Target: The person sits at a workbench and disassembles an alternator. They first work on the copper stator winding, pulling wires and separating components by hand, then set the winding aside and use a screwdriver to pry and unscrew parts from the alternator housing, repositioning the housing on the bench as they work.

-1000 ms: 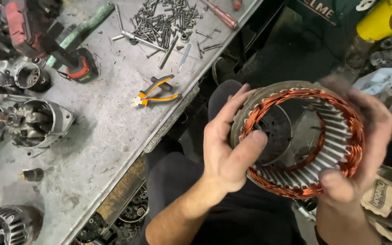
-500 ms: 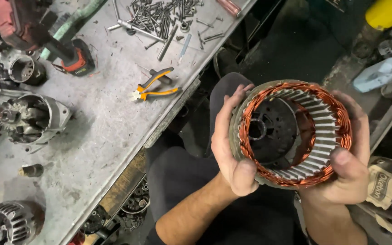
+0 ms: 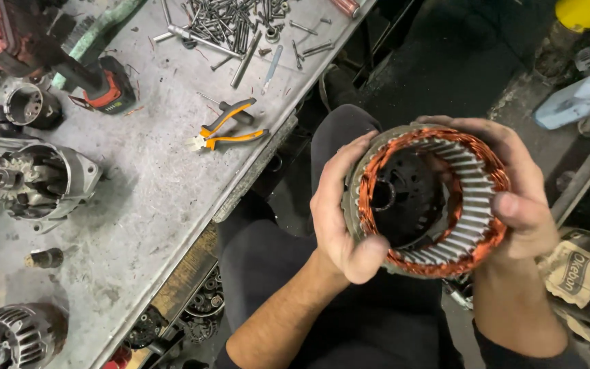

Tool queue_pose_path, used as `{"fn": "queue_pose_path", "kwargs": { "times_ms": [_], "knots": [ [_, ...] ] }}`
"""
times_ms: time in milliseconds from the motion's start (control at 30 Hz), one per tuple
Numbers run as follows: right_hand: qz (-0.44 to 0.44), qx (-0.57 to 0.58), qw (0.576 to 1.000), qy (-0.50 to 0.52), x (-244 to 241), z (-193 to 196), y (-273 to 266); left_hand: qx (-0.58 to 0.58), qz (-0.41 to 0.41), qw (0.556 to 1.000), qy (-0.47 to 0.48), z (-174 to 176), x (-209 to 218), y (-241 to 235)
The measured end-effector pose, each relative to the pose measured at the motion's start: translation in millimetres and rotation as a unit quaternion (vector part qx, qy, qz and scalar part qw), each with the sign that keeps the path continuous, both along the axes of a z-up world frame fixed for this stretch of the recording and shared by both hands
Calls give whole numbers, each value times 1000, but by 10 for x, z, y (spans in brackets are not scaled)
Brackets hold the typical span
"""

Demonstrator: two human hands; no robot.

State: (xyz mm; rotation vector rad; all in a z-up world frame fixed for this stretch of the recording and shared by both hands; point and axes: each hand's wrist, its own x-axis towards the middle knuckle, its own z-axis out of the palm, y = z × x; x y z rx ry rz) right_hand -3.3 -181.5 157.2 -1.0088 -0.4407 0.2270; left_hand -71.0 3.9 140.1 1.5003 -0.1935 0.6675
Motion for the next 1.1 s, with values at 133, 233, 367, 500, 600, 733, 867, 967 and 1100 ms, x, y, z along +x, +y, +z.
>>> {"fn": "queue_pose_path", "kwargs": {
  "times_ms": [133, 233, 367, 500, 600, 733, 867, 967, 1100],
  "knots": [
    [5, -66, 997, -38, 76, -110, 17, -8, -19, 999, 34, 17, -8, 23],
    [17, -96, 994, -54, 123, -139, -20, -10, 8, 996, 87, 182, 0, 50],
    [15, -138, 988, -68, 133, -238, -86, 162, 64, 983, 61, -11, -109, 69],
    [12, -114, 991, -75, 106, -298, -105, 191, 72, 975, 83, -5, -168, 65],
    [22, -90, 993, -74, 93, -284, -86, 190, 70, 976, 73, -40, -190, 69],
    [29, -91, 992, -79, 64, -231, -81, 167, 74, 982, 41, -80, -225, 57],
    [42, -90, 989, -108, 100, -267, -86, 169, 96, 980, 35, -98, -198, 53],
    [24, -99, 991, -92, 92, -278, -92, 165, 77, 983, 28, -122, -174, 46],
    [36, -78, 993, -83, 115, -301, -134, 154, 80, 985, 16, -134, -164, 7]
  ]
}}
